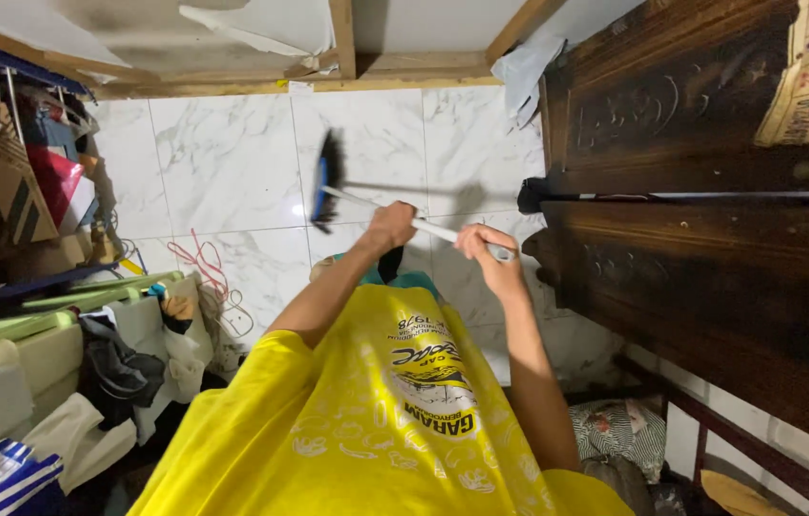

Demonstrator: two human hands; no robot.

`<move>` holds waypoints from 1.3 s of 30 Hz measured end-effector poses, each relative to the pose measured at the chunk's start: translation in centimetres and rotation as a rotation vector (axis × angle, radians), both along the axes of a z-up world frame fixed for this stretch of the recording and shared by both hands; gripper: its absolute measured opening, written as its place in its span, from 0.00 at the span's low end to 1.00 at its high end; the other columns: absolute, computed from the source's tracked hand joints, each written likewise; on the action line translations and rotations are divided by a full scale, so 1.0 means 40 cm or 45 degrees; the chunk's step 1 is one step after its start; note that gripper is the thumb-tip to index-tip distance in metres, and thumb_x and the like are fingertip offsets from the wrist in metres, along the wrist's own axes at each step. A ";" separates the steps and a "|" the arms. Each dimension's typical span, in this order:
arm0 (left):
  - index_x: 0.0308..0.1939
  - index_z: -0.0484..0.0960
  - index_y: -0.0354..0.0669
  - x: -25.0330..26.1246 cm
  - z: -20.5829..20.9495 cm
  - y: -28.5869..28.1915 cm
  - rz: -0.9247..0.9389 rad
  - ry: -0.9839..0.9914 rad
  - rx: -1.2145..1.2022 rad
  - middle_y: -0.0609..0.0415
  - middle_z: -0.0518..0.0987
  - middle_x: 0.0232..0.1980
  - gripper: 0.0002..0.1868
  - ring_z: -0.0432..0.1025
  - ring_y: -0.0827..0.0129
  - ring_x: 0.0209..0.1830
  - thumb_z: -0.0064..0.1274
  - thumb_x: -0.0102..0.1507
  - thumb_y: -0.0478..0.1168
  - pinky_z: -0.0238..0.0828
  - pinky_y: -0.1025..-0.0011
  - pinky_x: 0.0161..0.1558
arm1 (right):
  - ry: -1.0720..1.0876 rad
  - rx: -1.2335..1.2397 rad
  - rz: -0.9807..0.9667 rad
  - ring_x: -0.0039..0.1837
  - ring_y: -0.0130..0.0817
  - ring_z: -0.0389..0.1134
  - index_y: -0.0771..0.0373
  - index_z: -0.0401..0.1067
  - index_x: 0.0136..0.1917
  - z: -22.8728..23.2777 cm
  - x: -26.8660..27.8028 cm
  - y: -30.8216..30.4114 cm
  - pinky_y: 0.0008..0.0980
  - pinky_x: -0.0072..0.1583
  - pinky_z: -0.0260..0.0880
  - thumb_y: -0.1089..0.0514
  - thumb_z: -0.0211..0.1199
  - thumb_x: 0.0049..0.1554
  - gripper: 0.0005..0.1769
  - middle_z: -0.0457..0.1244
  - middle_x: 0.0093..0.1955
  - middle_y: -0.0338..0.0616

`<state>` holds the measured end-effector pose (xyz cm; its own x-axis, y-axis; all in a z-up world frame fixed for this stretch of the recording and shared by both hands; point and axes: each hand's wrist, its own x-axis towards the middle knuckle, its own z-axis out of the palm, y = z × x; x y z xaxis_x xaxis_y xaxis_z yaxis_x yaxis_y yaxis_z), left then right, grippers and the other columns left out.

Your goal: Fixing and using a floor squeegee to sweep a tiled floor.

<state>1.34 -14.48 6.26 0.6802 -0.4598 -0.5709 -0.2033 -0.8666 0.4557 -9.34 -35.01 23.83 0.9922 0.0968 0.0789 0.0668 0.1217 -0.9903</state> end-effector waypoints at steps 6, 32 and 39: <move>0.43 0.84 0.37 -0.032 -0.191 0.177 0.069 -0.030 0.158 0.38 0.82 0.48 0.13 0.78 0.46 0.50 0.57 0.59 0.42 0.78 0.53 0.48 | 0.291 -0.055 -0.102 0.42 0.24 0.64 0.64 0.74 0.42 -0.270 -0.027 0.121 0.26 0.46 0.68 0.61 0.55 0.67 0.12 0.67 0.40 0.38; 0.45 0.83 0.46 -0.017 -0.268 0.042 0.070 -0.121 0.111 0.45 0.79 0.54 0.10 0.75 0.47 0.56 0.56 0.60 0.40 0.77 0.50 0.49 | 0.394 -0.025 -0.167 0.40 0.20 0.58 0.62 0.75 0.42 -0.181 0.005 0.026 0.22 0.42 0.57 0.60 0.59 0.65 0.10 0.62 0.37 0.32; 0.48 0.82 0.47 -0.016 -0.100 -0.213 0.051 0.070 -0.069 0.45 0.79 0.54 0.13 0.75 0.46 0.55 0.55 0.65 0.48 0.75 0.50 0.51 | 0.372 -0.288 -0.190 0.37 0.19 0.55 0.62 0.75 0.42 -0.022 -0.020 -0.115 0.22 0.39 0.54 0.60 0.58 0.65 0.10 0.61 0.35 0.31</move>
